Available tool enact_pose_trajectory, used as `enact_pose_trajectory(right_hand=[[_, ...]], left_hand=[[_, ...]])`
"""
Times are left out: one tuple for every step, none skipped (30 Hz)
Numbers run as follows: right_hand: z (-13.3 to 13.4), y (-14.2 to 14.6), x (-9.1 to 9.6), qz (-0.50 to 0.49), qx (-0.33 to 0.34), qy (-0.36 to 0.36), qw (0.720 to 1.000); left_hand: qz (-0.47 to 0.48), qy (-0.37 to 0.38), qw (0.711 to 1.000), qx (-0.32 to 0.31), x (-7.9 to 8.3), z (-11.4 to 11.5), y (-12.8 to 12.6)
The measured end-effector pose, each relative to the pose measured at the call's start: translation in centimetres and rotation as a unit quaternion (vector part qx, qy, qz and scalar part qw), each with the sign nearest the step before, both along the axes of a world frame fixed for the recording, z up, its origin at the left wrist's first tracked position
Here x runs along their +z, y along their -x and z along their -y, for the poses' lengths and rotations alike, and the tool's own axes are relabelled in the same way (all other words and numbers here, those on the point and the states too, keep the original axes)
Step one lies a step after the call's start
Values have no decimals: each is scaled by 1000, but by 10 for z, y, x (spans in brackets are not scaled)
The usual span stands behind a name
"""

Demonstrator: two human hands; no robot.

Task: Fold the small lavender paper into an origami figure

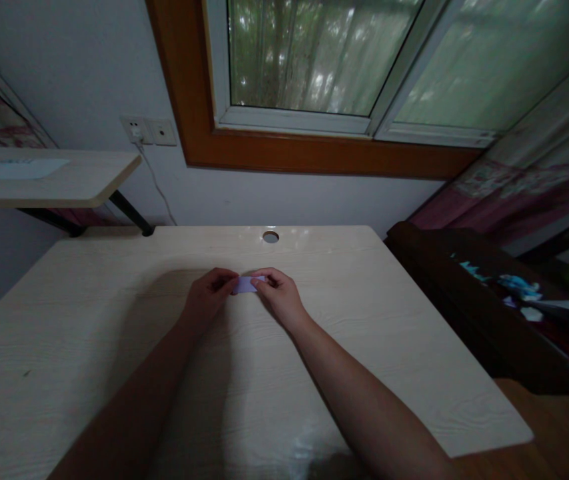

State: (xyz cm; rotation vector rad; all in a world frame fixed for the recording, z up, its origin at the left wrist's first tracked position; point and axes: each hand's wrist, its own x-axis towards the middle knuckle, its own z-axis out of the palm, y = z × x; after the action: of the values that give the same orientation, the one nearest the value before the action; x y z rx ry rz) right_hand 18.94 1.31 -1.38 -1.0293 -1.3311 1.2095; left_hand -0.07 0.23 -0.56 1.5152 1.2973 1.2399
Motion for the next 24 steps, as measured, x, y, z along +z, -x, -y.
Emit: enact_pose_trajectory(right_hand=[[1, 0, 1, 4, 0, -1, 1000], [1, 0, 1, 9, 1, -3, 1000], [2, 0, 2, 14, 2, -5, 1000], [2, 0, 3, 20, 3, -8, 1000], [3, 0, 4, 27, 5, -13, 1000], [3, 0, 4, 34, 6, -17, 999], [4, -1, 4, 42, 8, -20, 999], [4, -1, 5, 49, 11, -23, 998], [4, -1, 4, 56, 15, -25, 998], [4, -1, 4, 62, 21, -27, 997], [4, 0, 4, 68, 29, -28, 997], [4, 0, 4, 73, 37, -29, 996], [4, 1, 3, 78, 45, -29, 996], [3, 1, 3, 82, 52, -29, 995], [3, 1, 2, 84, 56, -28, 994], [2, 1, 2, 86, 59, -27, 994], [2, 1, 1, 87, 62, -27, 994], [1, 1, 1, 87, 63, -27, 994], [1, 1, 0, 88, 64, -26, 994], [0, 1, 0, 89, 64, -25, 994], [0, 1, 0, 90, 63, -23, 994], [-1, 0, -1, 90, 63, -20, 994], [-1, 0, -1, 89, 63, -17, 994], [-1, 0, -1, 86, 64, -15, 994]], left_hand=[[-5, 2, 1000, -1, 0, 0, 0], [-12, 4, 1000, -2, 1, 1, 0], [-24, 5, 1000, -3, 2, 1, 0], [-39, 4, 999, -4, 3, 1, -1], [-54, 2, 999, -4, 3, 2, -1], [-68, -2, 998, -3, 4, 2, -1], [-77, -6, 997, 0, 5, 2, -1], [-83, -11, 996, 3, 5, 2, -1], [-88, -13, 996, 5, 5, 2, -1], [-93, -15, 996, 8, 5, 2, -1], [-99, -16, 995, 11, 5, 2, -1], [-105, -16, 994, 13, 5, 2, -1], [-112, -16, 993, 16, 6, 3, -2], [-118, -17, 993, 19, 6, 3, -2], [-123, -18, 992, 22, 7, 3, -2], [-128, -21, 991, 23, 8, 3, -2], [-132, -24, 991, 22, 8, 4, -3], [-134, -27, 990, 21, 9, 4, -3], [-136, -30, 990, 20, 9, 4, -3], [-137, -33, 990, 20, 9, 4, -3], [-138, -35, 990, 20, 8, 3, -3], [-139, -36, 989, 20, 8, 3, -3], [-140, -36, 989, 20, 7, 3, -3], [-140, -36, 989, 20, 7, 3, -3]])
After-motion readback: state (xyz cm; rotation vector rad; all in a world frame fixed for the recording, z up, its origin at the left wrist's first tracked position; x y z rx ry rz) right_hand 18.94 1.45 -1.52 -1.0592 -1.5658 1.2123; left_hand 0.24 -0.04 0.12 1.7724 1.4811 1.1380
